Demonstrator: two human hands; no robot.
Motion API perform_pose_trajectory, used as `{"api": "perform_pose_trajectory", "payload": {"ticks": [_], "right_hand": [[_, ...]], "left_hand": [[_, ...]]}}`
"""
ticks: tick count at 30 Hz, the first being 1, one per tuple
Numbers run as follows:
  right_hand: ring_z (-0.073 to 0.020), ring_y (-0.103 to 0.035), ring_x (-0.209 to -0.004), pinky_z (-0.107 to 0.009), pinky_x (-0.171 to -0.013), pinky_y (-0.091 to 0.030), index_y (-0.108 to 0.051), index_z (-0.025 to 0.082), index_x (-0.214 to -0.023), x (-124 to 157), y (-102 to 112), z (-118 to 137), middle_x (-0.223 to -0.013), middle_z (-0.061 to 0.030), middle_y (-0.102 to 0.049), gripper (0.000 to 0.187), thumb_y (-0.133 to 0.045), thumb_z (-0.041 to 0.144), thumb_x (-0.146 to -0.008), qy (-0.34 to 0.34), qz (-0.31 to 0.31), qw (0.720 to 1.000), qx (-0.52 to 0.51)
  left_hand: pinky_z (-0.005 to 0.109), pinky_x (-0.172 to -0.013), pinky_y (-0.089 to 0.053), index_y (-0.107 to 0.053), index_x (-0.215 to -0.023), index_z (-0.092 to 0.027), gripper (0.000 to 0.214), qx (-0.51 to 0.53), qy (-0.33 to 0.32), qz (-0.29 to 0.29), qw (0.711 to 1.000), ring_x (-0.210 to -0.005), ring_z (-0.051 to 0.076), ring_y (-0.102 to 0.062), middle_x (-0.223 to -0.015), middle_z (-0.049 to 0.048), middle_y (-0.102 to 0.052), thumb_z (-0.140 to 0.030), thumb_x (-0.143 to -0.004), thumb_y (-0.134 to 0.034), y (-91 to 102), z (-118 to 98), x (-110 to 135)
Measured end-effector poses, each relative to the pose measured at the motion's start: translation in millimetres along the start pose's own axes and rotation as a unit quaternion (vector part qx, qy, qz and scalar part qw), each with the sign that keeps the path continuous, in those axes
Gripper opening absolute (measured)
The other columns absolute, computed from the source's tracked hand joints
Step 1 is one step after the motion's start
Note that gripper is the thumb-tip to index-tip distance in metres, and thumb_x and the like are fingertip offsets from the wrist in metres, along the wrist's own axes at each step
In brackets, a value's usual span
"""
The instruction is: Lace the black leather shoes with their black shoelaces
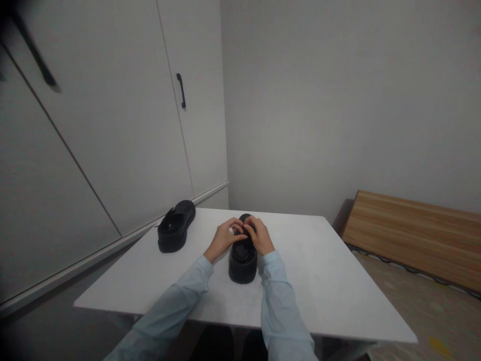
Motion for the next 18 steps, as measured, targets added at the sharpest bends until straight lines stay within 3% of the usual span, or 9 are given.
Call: {"api": "perform_pose_trajectory", "payload": {"ticks": [6, 18], "right_hand": [[-0.018, -0.051, -0.077, -0.03, -0.071, -0.04, -0.051, 0.022, -0.081, -1, 0, 0, -0.079, -0.0017, -0.057, 0.011, -0.047, 0.031, -0.087, 0.003, -0.012, 1.0, -0.008], [-0.0157, -0.051, -0.073, -0.028, -0.069, -0.04, -0.048, 0.022, -0.079, 0, 0, 0, -0.076, 0.0006, -0.053, 0.012, -0.047, 0.03, -0.087, -0.004, -0.016, 0.999, -0.043]], "left_hand": [[0.029, -0.073, -0.039, -0.06, -0.078, -0.018, 0.021, -0.206, -0.031, -0.058, 0.976, -0.08, 0.018, -0.053, -0.079, 0.0001, -0.058, -0.024, -0.065, -0.075, -0.6, -4, 2], [0.033, -0.077, -0.035, -0.056, -0.078, -0.019, 0.009, -0.273, -0.076, -0.036, 0.958, -0.089, 0.022, -0.05, -0.084, 0.002, -0.059, -0.022, -0.075, -0.064, -7.9, -13, 4]]}}
Point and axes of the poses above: each hand's wrist, its own x-axis away from the middle knuckle, its own y-axis out of the back of the hand, z = x × y, the point moved 7 cm from there along -x, towards the middle knuckle
